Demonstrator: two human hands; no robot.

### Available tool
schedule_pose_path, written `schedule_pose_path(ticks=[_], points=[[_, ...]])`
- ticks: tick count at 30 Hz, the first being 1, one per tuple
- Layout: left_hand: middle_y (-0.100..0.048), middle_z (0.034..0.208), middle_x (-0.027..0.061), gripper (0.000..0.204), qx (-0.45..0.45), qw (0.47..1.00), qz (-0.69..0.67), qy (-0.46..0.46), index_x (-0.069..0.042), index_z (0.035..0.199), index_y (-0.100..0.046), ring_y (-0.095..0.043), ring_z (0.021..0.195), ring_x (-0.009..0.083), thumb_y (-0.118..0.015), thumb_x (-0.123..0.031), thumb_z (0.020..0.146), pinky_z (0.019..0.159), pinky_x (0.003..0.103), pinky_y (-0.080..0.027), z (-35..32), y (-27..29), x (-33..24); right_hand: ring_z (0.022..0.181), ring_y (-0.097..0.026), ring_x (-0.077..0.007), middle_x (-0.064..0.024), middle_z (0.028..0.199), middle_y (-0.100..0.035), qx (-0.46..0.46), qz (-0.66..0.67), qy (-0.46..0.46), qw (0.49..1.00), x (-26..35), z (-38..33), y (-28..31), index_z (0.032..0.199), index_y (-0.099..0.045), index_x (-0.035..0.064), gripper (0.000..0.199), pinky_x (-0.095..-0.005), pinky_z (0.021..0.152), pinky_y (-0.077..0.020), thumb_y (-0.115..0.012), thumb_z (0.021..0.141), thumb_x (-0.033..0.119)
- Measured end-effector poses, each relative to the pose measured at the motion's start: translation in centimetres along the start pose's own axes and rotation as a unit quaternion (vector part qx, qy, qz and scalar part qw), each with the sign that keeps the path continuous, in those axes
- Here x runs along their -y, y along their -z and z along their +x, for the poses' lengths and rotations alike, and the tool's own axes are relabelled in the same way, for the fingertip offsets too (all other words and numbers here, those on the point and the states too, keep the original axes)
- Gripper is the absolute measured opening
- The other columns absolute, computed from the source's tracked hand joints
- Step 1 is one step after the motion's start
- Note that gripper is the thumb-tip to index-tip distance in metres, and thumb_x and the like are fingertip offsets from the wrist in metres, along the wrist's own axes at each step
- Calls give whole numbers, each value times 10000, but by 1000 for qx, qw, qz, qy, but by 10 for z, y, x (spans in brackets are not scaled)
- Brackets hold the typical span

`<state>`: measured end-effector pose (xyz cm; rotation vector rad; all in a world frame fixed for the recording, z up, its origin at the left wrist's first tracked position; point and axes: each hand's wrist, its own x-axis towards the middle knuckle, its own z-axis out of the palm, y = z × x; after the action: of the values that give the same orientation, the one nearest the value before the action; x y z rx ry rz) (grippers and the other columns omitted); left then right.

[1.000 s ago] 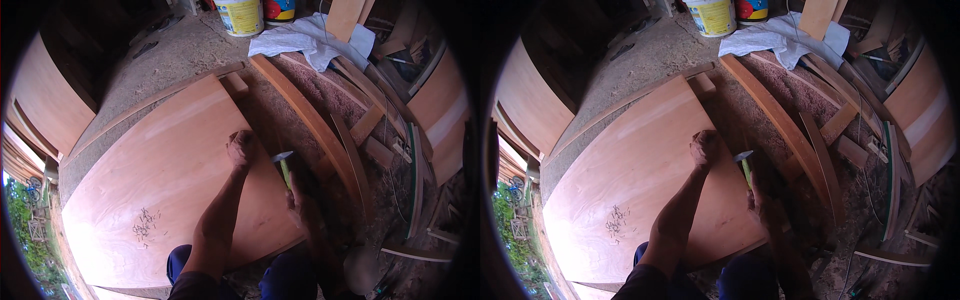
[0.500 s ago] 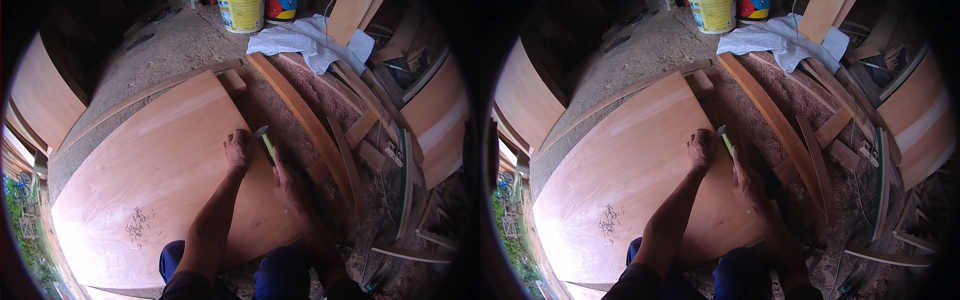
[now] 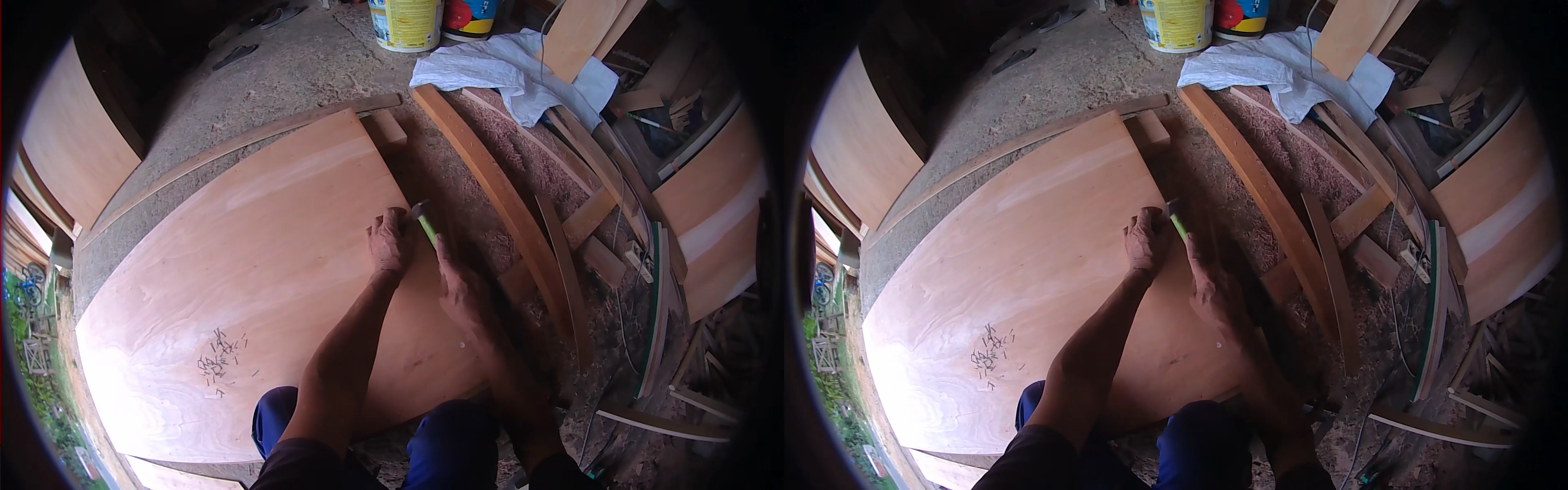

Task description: The person moves a long wooden plank and positions it on the floor. They then pick up a large sheet of plywood and place it on top of the plank. The person pours nails from a plastic bag onto the plywood and uses a hammer to drive the nails into the wood, securing the pieces together.

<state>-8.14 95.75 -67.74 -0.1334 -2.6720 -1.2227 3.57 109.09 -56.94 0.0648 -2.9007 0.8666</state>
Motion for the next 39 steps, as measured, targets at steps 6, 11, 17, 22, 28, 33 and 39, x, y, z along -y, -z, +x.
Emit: schedule_pose_path(ticks=[6,11,17,22,28,33,39], points=[[-683,1046,80,467,-22,998,-67,-2,-121,1265,-512,-586,1044,320,-660,-123,822,928,450,-423,-5,5,4,989,-645,-434,-286,1129,-624,-76,22,62,995,6,-6,-5,1486,-389,81,568,-468,843,-524,-555,942,63],[-667,1095,96,479,-21,997,-74,13,-97,1282,-499,-576,1060,343,-646,-104,826,933,458,-440,-8,3,11,951,-655,-426,-286,1092,-637,87,12,-67,994,0,-3,-17,1504,-368,89,623,-470,829,-522,-568,917,28],[-648,1112,130,486,-19,994,-109,7,-96,1289,-499,-565,1079,357,-623,-80,820,941,463,-449,-4,-3,11,879,-664,-406,-237,926,-658,-18,2,-10,1000,-16,-13,-35,1504,-383,128,617,-447,773,-526,-563,925,16],[-651,1089,131,456,-45,994,-94,13,-114,1266,-523,-564,1091,359,-615,-75,821,941,444,-460,-4,1,7,882,-669,-383,-210,931,-666,-63,15,26,998,-1,-10,-24,1527,-340,166,665,-433,775,-528,-572,923,10],[-664,1064,135,386,-29,989,-141,15,-84,1237,-537,-585,1063,350,-594,-60,856,910,445,-480,-1,11,10,871,-663,-376,-214,937,-657,-10,-12,-1,1000,2,-3,-25,1548,-289,154,785,-436,773,-524,-600,852,-30],[-653,1115,121,354,61,930,-360,37,-38,1215,-563,-601,1129,226,-534,73,881,986,343,-464,-12,48,63,869,-652,-365,-222,988,-640,65,-24,-22,997,8,-3,-56,1556,-272,145,824,-428,775,-511,-551,817,-90],[-694,909,169,114,-39,996,-10,76,-82,943,-688,-688,860,340,-630,-167,894,734,415,-541,-67,218,126,716,-539,-212,-150,1040,-602,38,124,-101,986,-6,-3,-62,1569,-242,192,644,-356,609,-491,-468,972,109]])
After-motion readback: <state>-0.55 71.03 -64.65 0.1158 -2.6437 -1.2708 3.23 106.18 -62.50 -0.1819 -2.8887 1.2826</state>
